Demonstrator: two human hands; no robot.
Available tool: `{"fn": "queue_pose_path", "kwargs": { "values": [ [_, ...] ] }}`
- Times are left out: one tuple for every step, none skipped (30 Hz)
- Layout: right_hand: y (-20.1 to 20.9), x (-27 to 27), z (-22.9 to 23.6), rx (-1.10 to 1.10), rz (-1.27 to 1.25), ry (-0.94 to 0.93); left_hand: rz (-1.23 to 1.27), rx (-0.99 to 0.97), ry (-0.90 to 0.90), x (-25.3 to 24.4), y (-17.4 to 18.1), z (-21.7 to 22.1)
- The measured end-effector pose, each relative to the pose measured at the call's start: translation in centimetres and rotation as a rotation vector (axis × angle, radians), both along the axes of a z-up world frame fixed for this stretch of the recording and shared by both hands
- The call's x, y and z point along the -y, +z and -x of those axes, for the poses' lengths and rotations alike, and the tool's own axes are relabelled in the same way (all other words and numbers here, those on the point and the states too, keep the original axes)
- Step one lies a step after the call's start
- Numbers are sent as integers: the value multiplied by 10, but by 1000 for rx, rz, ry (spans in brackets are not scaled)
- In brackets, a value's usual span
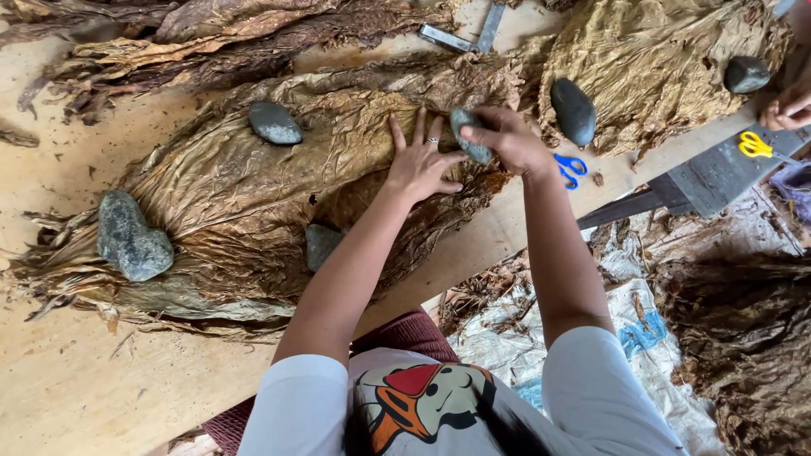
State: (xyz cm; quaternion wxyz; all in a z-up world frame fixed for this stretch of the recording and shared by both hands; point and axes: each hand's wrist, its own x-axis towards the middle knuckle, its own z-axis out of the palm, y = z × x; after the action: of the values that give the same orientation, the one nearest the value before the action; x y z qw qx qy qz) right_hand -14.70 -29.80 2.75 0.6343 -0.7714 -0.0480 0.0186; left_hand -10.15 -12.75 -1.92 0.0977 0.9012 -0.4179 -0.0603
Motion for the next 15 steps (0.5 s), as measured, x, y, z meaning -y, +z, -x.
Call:
{"fn": "queue_pose_path", "kwargs": {
  "values": [
    [-14, 3, -3, -4, 32, -40, -4, -4, 1, 1, -1, -1],
    [-28, 6, -7, -7, 63, -81, -9, -8, 3, 2, -2, -2],
    [-33, 9, -10, -5, 63, -74, -9, -6, 10, 1, 0, -2],
    [-37, 12, -13, -44, 47, -99, 7, -5, 9, 0, 2, -2],
    [-43, 15, -13, -88, 29, -130, 21, -9, 4, 0, 2, 1],
    [-33, 5, -10, -90, 27, -128, 18, -11, 6, 0, -2, 0],
    [-21, -5, -8, -56, 183, -149, 22, -4, -2, 1, -5, -2],
    [-9, -14, -5, -21, 339, -169, 26, 3, -9, 2, -8, -4],
    [-18, -6, -11, -15, 340, -167, 29, 9, -6, 0, -1, -3],
    [-27, 1, -16, 7, 469, -181, 35, -64, -16, -2, 6, -2],
    [-36, 7, -23, 28, 594, -193, 39, -138, -23, -6, 13, -1],
    [-47, 13, -25, 32, 594, -188, 39, -136, -17, -8, 17, -2],
    [-58, 18, -28, 28, 626, -212, 67, -219, -34, -10, 20, -3],
    [-69, 24, -31, 24, 657, -236, 94, -303, -50, -12, 23, -4],
    [-74, 24, -31, 24, 656, -231, 94, -305, -45, -20, 21, -11]
  ]
}}
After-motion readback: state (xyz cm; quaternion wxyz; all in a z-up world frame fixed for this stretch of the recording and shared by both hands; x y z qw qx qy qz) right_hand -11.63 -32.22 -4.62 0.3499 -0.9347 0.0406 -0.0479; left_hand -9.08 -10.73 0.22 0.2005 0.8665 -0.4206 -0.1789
